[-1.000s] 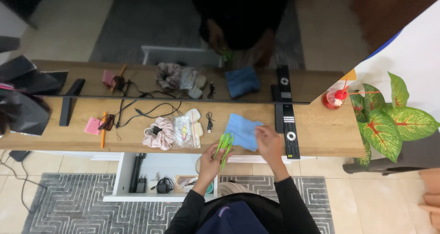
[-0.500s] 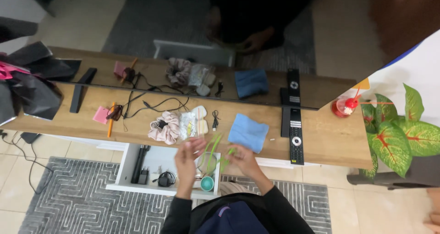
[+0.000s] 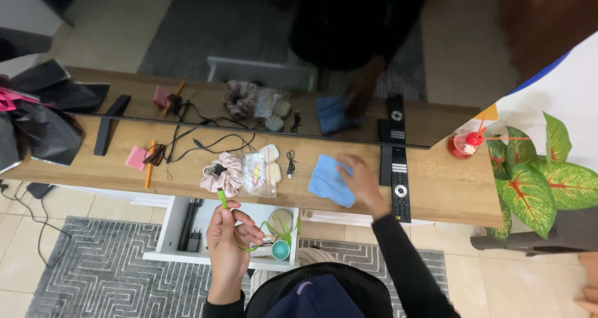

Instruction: The person cleans a pair of glasses with a blue cloth and places them into a round case. They then pick up a green cable, wipe it with the cloth, and coil it by hand before placing it into an open drawer.

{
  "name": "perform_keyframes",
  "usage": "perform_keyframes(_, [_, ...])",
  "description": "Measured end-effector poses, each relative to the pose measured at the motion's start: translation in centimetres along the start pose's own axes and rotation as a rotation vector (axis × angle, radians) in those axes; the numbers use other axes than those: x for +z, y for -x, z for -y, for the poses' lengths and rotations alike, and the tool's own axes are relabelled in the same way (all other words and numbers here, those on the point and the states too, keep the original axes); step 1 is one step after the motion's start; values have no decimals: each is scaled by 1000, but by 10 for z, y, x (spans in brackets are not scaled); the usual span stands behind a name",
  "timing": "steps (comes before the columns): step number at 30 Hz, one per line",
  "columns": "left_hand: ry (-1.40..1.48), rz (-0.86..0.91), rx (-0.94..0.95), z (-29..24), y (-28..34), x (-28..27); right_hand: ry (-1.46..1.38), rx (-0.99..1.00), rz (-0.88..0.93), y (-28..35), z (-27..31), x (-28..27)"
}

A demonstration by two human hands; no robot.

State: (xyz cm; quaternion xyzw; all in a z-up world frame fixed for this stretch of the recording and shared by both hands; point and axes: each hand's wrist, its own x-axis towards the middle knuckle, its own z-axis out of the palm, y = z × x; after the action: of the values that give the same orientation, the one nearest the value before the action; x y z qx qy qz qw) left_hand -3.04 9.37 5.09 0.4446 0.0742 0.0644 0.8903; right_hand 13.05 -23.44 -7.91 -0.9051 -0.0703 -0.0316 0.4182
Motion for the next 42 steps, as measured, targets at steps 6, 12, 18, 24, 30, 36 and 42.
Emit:
perform_keyframes(6, [39,32,73,-6,-4,7,497,-9,178,-26,-5,9])
perform_keyframes(12, [-5,-35,-75,26,-21,-7,210,149,440,-38,-22,10])
perform_keyframes(18, [102,-63,-151,76,-14,7,111,-236,-165,41,143,-5])
perform_keyframes(24, [-341,-17,178,98,1,13,33,-694,-35,107,187,22])
perform_keyframes(30, [-369,-66,169,89,4,24,-227,-670,257,104,244,-58])
perform_keyframes(36, [-359,-72,80,69,-14,34,-483,-276,-111,64,140,-39])
perform_keyframes(42, [-485,201,-10,52,-19,51,-1136,140,542,53,43,16])
